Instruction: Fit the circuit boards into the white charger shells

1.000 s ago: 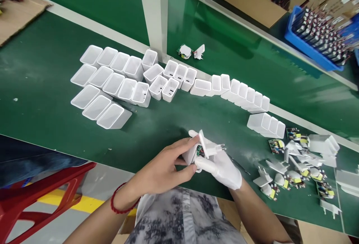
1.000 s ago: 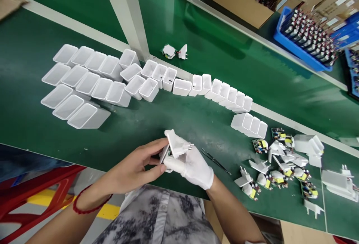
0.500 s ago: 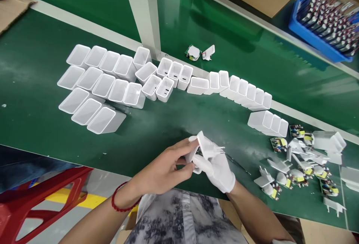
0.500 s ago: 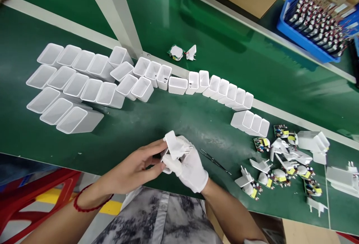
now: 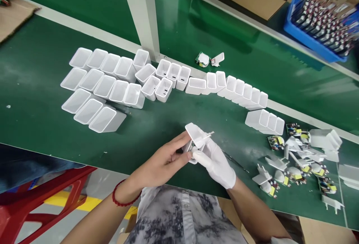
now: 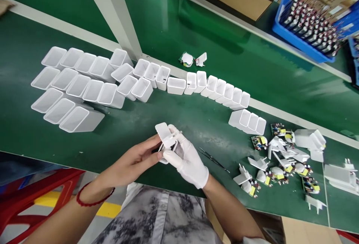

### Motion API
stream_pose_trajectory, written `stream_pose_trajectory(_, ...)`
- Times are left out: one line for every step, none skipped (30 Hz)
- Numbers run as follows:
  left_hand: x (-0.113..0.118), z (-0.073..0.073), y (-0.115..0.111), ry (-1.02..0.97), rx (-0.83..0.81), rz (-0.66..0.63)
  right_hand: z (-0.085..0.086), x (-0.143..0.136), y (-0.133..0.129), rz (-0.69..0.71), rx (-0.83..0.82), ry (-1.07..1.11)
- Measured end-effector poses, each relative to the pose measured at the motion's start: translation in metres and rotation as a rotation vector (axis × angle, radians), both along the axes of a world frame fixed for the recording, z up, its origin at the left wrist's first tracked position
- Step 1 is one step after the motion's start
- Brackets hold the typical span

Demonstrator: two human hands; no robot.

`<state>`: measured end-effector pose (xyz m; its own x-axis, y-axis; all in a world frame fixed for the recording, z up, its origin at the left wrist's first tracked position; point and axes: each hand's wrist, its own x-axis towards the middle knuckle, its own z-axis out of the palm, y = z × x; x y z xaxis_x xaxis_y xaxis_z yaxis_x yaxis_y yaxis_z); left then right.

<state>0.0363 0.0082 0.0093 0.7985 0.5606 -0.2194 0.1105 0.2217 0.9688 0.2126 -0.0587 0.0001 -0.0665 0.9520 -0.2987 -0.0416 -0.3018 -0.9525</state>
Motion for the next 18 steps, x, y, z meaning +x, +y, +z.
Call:
stream_pose_trajectory(-0.001,0.001,-0.002,0.011,0.036,0.011,0.002,-0.001,0.000,-0.006,-0.019,0.029)
stream_pose_trajectory(-0.001,0.002,-0.004,0.016,0.066,0.021,0.003,-0.003,-0.001,-0.012,-0.039,0.063)
stream_pose_trajectory(-0.002,0.003,-0.006,0.021,0.088,0.031,0.004,-0.004,-0.002,-0.018,-0.048,0.087)
stream_pose_trajectory(-0.002,0.004,-0.008,0.031,0.101,0.036,0.005,-0.005,-0.003,-0.023,-0.038,0.083)
stream_pose_trajectory(-0.003,0.005,-0.010,0.044,0.108,0.039,0.006,-0.006,-0.004,-0.031,-0.019,0.070)
stream_pose_trajectory(-0.003,0.006,-0.012,0.056,0.110,0.039,0.006,-0.007,-0.006,-0.042,0.006,0.056)
stream_pose_trajectory(-0.003,0.006,-0.013,0.069,0.105,0.035,0.006,-0.008,-0.008,-0.052,0.028,0.040)
stream_pose_trajectory(-0.004,0.006,-0.014,0.083,0.097,0.029,0.005,-0.008,-0.009,-0.060,0.046,0.020)
stream_pose_trajectory(-0.004,0.006,-0.015,0.094,0.090,0.024,0.004,-0.008,-0.011,-0.066,0.060,-0.008)
stream_pose_trajectory(-0.003,0.005,-0.015,0.102,0.085,0.022,0.003,-0.008,-0.012,-0.073,0.070,-0.043)
stream_pose_trajectory(-0.003,0.005,-0.016,0.108,0.083,0.024,0.002,-0.008,-0.012,-0.077,0.078,-0.078)
stream_pose_trajectory(-0.002,0.004,-0.016,0.114,0.082,0.028,0.000,-0.008,-0.013,-0.083,0.085,-0.103)
stream_pose_trajectory(-0.002,0.003,-0.016,0.114,0.083,0.034,-0.002,-0.009,-0.013,-0.090,0.092,-0.108)
stream_pose_trajectory(-0.001,0.002,-0.016,0.108,0.084,0.041,-0.004,-0.009,-0.012,-0.099,0.093,-0.092)
stream_pose_trajectory(-0.001,0.001,-0.016,0.100,0.084,0.045,-0.005,-0.009,-0.012,-0.105,0.086,-0.057)
stream_pose_trajectory(0.000,0.001,-0.015,0.095,0.085,0.046,-0.005,-0.009,-0.012,-0.105,0.072,-0.011)
stream_pose_trajectory(0.000,0.001,-0.014,0.095,0.093,0.046,-0.005,-0.009,-0.011,-0.094,0.053,0.040)
stream_pose_trajectory(0.001,0.001,-0.012,0.101,0.106,0.043,-0.003,-0.008,-0.011,-0.079,0.038,0.087)
